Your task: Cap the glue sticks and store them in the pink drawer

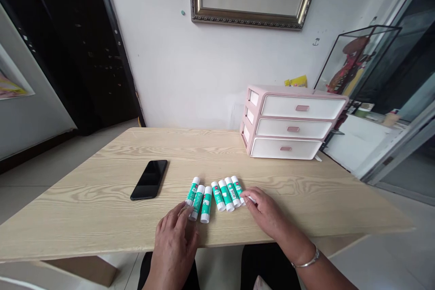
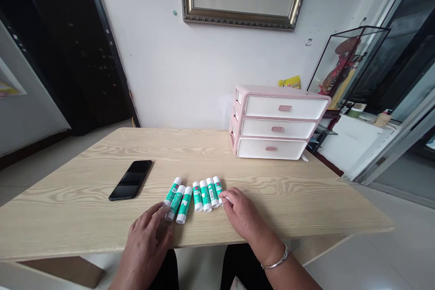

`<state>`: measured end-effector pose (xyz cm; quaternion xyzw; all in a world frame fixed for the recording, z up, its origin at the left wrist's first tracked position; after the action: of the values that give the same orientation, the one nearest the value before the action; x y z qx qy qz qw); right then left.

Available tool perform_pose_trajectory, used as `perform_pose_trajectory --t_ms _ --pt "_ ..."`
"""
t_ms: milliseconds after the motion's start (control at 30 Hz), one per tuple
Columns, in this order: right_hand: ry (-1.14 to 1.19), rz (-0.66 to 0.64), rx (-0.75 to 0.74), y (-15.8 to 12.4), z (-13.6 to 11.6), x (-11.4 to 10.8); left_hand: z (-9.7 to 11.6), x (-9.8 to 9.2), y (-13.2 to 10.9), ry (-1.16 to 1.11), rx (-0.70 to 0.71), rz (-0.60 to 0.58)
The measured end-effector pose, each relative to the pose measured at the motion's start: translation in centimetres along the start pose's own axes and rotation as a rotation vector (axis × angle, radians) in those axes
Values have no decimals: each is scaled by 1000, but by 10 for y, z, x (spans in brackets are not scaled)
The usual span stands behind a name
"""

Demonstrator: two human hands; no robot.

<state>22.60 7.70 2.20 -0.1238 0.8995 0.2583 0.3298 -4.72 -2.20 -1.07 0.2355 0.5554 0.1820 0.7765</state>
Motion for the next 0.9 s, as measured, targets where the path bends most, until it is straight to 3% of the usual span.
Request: perform_pose_trajectory --t_ms 533,767,900 --pt "56 -16 15 -7 -14 9 2 0 7 -1 -38 7" --pt "125 84 105 -16 -4 12 0 -2 7 -42 -37 19" --pt "179 139 173 -19 2 14 7 -3 19 -89 10 52"
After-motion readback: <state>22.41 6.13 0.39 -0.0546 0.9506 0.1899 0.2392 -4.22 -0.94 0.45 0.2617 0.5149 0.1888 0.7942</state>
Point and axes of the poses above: each hand's wrist, its own y-axis towards the middle knuckle, its own x-axis out of the palm, z = x × y, the point moved 3 cm from there along y, towards the middle knuckle, and after that the axes turned 5 degrees about y, right-handed, at the moved point
